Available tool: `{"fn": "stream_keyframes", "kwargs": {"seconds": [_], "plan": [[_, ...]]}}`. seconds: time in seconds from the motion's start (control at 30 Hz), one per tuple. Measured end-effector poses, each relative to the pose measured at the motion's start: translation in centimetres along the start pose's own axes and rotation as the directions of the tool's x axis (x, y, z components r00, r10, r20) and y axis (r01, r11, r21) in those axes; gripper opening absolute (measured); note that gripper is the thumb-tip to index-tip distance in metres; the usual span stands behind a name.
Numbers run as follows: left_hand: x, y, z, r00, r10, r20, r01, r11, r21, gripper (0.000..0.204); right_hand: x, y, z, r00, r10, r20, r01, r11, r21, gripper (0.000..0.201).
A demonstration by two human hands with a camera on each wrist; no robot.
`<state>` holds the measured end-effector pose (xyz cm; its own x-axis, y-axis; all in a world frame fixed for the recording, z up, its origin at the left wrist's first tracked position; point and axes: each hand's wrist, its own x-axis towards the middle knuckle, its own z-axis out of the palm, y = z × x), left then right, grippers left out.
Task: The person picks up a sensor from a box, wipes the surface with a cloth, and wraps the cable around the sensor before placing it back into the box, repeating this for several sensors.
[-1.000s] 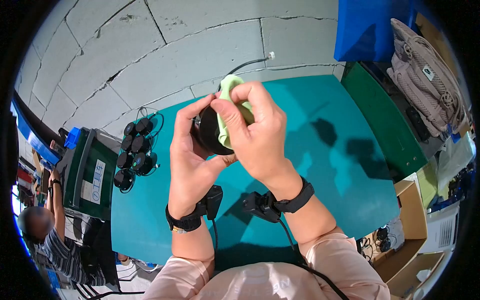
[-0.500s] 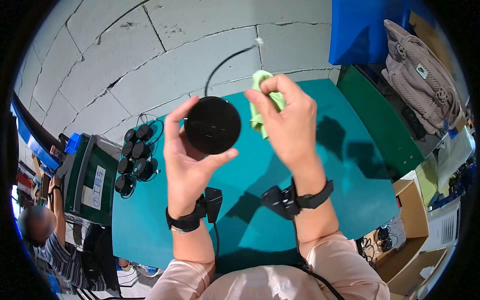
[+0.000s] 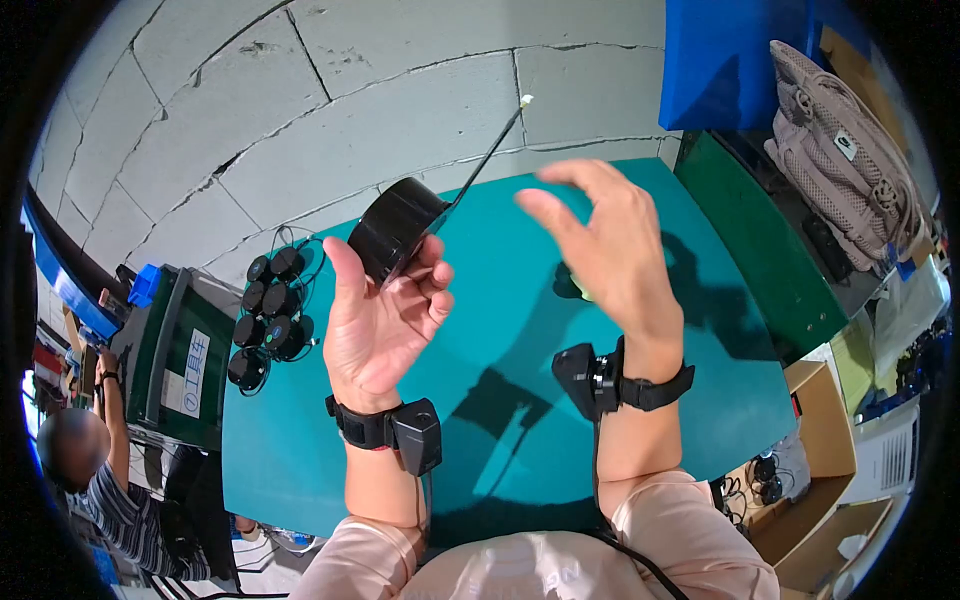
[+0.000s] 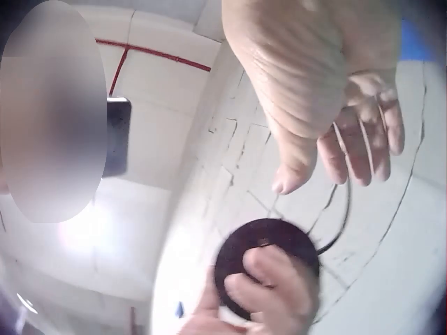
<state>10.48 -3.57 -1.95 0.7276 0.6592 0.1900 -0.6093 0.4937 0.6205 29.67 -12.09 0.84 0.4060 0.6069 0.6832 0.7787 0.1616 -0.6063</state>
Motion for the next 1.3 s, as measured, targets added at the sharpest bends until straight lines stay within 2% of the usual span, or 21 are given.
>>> {"fn": "stream_keyframes", "kwargs": {"seconds": [0.03, 0.07, 0.1, 0.13, 0.2, 0.23, 0.37, 0.47, 0.57, 0.63, 0.67, 0.73, 0.77, 0.8, 0.87, 0.9, 0.93, 1.0, 1.13, 1.2, 1.3], "plan": [[0.0, -0.1, 0.3, 0.999, -0.031, 0.017, 0.032, 0.999, -0.043, 0.065, 0.0, -0.9, 0.7, 1.000, 0.003, 0.005, -0.003, 1.000, 0.000, 0.028], [0.1, -0.1, 0.5, 0.997, -0.061, 0.036, 0.064, 0.994, -0.085, 0.065, -0.3, -1.7, 1.5, 0.995, -0.089, 0.039, 0.079, 0.974, 0.210, 0.031], [0.4, -0.1, 0.4, 0.990, -0.072, 0.121, 0.076, 0.997, -0.029, 0.066, -0.4, -2.3, 2.1, 0.982, -0.184, 0.050, 0.148, 0.899, 0.413, 0.034], [0.2, -0.2, 1.0, 0.990, -0.075, 0.117, 0.079, 0.996, -0.030, 0.066, -0.5, -2.9, 2.5, 0.982, -0.180, 0.053, 0.143, 0.899, 0.414, 0.034], [-0.2, -0.5, 3.1, 0.997, -0.076, -0.022, 0.077, 0.996, 0.044, 0.067, -0.6, -3.6, 3.1, 0.980, -0.195, 0.029, 0.171, 0.912, 0.372, 0.035], [-0.1, -0.5, 3.1, 0.996, -0.090, 0.019, 0.089, 0.995, 0.041, 0.064, -0.6, -3.4, 3.3, 0.965, -0.260, -0.039, 0.261, 0.933, 0.247, 0.030], [0.0, -0.2, 2.8, 0.996, -0.082, -0.036, 0.083, 0.996, 0.044, 0.055, -0.8, -3.7, 3.2, 0.985, -0.171, -0.022, 0.170, 0.935, 0.311, 0.027], [0.0, 0.1, 2.1, 0.991, -0.001, -0.131, 0.008, 0.999, 0.051, 0.045, -0.8, -3.0, 3.7, 0.961, -0.261, -0.087, 0.275, 0.924, 0.268, 0.021], [0.1, 0.6, 1.9, 0.994, -0.047, -0.101, 0.040, 0.997, -0.073, 0.039, -0.7, -3.2, 3.6, 0.959, -0.195, -0.204, 0.254, 0.912, 0.322, 0.014], [0.0, 0.9, 1.8, 0.990, -0.060, -0.128, 0.038, 0.986, -0.163, 0.040, -0.6, -3.0, 3.2, 0.900, -0.104, -0.424, 0.243, 0.926, 0.289, 0.016], [0.0, 1.1, 1.6, 0.989, -0.062, -0.134, 0.037, 0.982, -0.184, 0.040, -0.4, -2.7, 3.0, 0.897, -0.108, -0.428, 0.246, 0.928, 0.281, 0.016], [-0.1, 1.3, 1.8, 0.985, -0.036, -0.167, 0.006, 0.984, -0.175, 0.040, 0.1, -2.0, 2.7, 0.888, 0.091, -0.451, 0.150, 0.869, 0.471, 0.025], [-0.2, 1.3, 1.8, 0.987, -0.027, -0.160, 0.000, 0.986, -0.167, 0.040, 0.1, -2.1, 2.0, 0.941, 0.095, -0.325, 0.071, 0.883, 0.463, 0.032], [-0.2, 1.3, 1.8, 0.988, -0.021, -0.152, -0.003, 0.987, -0.158, 0.040, 0.2, -2.0, 2.0, 0.937, 0.094, -0.337, 0.075, 0.887, 0.456, 0.032], [-0.3, 1.0, 2.2, 0.990, -0.031, -0.137, 0.011, 0.989, -0.148, 0.040, 0.4, -1.8, 2.3, 0.964, 0.223, -0.146, -0.007, 0.567, 0.824, 0.035], [-0.3, 0.8, 2.3, 0.986, -0.035, -0.161, 0.015, 0.992, -0.129, 0.043, 0.5, -1.7, 2.2, 0.974, 0.222, -0.053, -0.078, 0.543, 0.836, 0.036], [-0.2, 0.7, 2.4, 0.982, -0.038, -0.185, 0.018, 0.994, -0.109, 0.045, 0.5, -1.4, 1.9, 0.973, 0.224, -0.062, -0.073, 0.549, 0.833, 0.036], [0.1, 0.4, 2.1, 0.990, -0.047, -0.132, 0.035, 0.995, -0.095, 0.044, 0.4, -0.9, 1.6, 0.984, 0.162, 0.070, -0.122, 0.343, 0.932, 0.033], [0.6, -0.1, 1.5, 0.982, -0.146, -0.122, 0.110, 0.958, -0.264, 0.043, 0.5, -0.4, 2.4, 0.993, 0.105, 0.061, -0.087, 0.257, 0.963, 0.034], [0.7, -0.2, 1.3, 0.943, -0.289, -0.167, 0.192, 0.879, -0.437, 0.042, 0.4, -1.0, 2.6, 0.990, 0.119, 0.082, -0.108, 0.233, 0.967, 0.036], [0.7, -0.5, 1.0, 0.935, -0.307, -0.176, 0.205, 0.876, -0.438, 0.041, 0.4, -1.5, 2.7, 0.988, 0.132, 0.078, -0.108, 0.241, 0.965, 0.041]]}}
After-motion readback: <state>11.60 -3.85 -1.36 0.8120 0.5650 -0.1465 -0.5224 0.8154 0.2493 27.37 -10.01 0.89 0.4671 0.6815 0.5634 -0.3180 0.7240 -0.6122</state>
